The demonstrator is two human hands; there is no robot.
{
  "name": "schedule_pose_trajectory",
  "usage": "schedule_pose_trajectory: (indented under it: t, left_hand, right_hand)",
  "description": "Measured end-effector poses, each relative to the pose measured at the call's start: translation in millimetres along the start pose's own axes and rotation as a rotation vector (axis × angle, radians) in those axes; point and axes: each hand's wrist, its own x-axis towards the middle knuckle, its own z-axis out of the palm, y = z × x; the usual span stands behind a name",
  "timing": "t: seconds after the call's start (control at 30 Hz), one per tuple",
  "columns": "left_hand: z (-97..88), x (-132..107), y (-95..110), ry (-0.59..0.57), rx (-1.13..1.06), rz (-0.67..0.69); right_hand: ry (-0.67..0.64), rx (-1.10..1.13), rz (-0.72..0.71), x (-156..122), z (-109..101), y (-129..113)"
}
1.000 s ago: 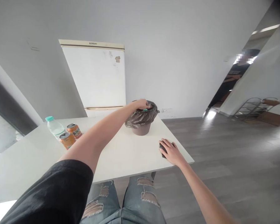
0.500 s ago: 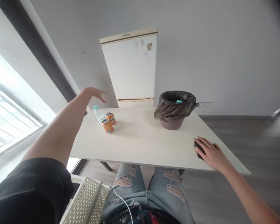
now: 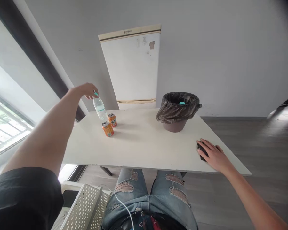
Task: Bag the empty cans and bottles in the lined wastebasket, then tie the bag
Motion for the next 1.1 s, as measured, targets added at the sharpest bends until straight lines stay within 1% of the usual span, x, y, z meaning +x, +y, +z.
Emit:
schedule_pose_trajectory:
  t: [0.03,0.07,0.1,0.17,0.23,0.27,0.3,0.33,0.37,0.47,0.5,0.57,0.67,0.73,0.8,0.9,0.97,1.03,1.1]
  left_hand:
    - [-10.8,16,8,-0.148,0.088,-0.099]
    - [-21.0,32,19,-0.152,0.122,-0.121]
    - [-29.6,46,32,-0.13,0.15,-0.119]
    - [-39.8,64,65,-0.004,0.149,-0.028]
    - [-39.1,67,106,0.094,0.068,0.097]
    - [-34.7,64,128,0.118,0.003,0.163]
    - [-28.1,59,150,0.13,-0.056,0.216]
    - [-19.3,53,172,0.118,-0.106,0.282]
    - [-8.8,48,194,0.101,-0.15,0.314]
    - [30.2,39,252,0.008,-0.318,0.442]
    - [44.8,39,269,-0.022,-0.362,0.483]
    - [74.1,41,299,-0.039,-0.415,0.566]
    - [113.3,44,335,-0.063,-0.378,0.643]
    - [133.6,43,353,-0.104,-0.317,0.665]
    - [149.4,41,367,-0.153,-0.257,0.659]
    - [166.7,37,377,-0.254,-0.195,0.651]
    - [173.0,36,376,-0.259,-0.158,0.657]
    - [173.4,32,366,-0.182,-0.141,0.642]
    - [167.8,21,348,-0.076,-0.187,0.601]
  right_hand:
    - [-0.006,0.003,0.006,-1,-3,-2]
    - [-0.011,0.005,0.008,-1,-6,-5]
    - [-0.015,0.009,0.007,-2,-10,-7]
    - [-0.024,0.016,0.004,-2,-16,-10]
    - [-0.034,0.027,0.006,-2,-20,-12]
    - [-0.038,0.034,0.009,-2,-21,-12]
    - [-0.04,0.041,0.011,-2,-21,-12]
    - [-0.041,0.049,0.011,-2,-22,-12]
    - [-0.039,0.055,0.01,-2,-23,-12]
    - [-0.031,0.064,0.004,-3,-25,-13]
    - [-0.028,0.064,0.004,-3,-26,-14]
    - [-0.023,0.064,0.005,-3,-29,-14]
    - [-0.018,0.069,0.014,-3,-31,-16]
    - [-0.021,0.074,0.014,-4,-32,-17]
    - [-0.018,0.075,0.008,-4,-33,-17]
    - [0.005,0.068,0.004,-4,-32,-17]
    - [0.012,0.066,0.004,-4,-32,-16]
    - [0.01,0.066,0.001,-4,-32,-16]
    - [0.01,0.061,-0.009,-4,-31,-14]
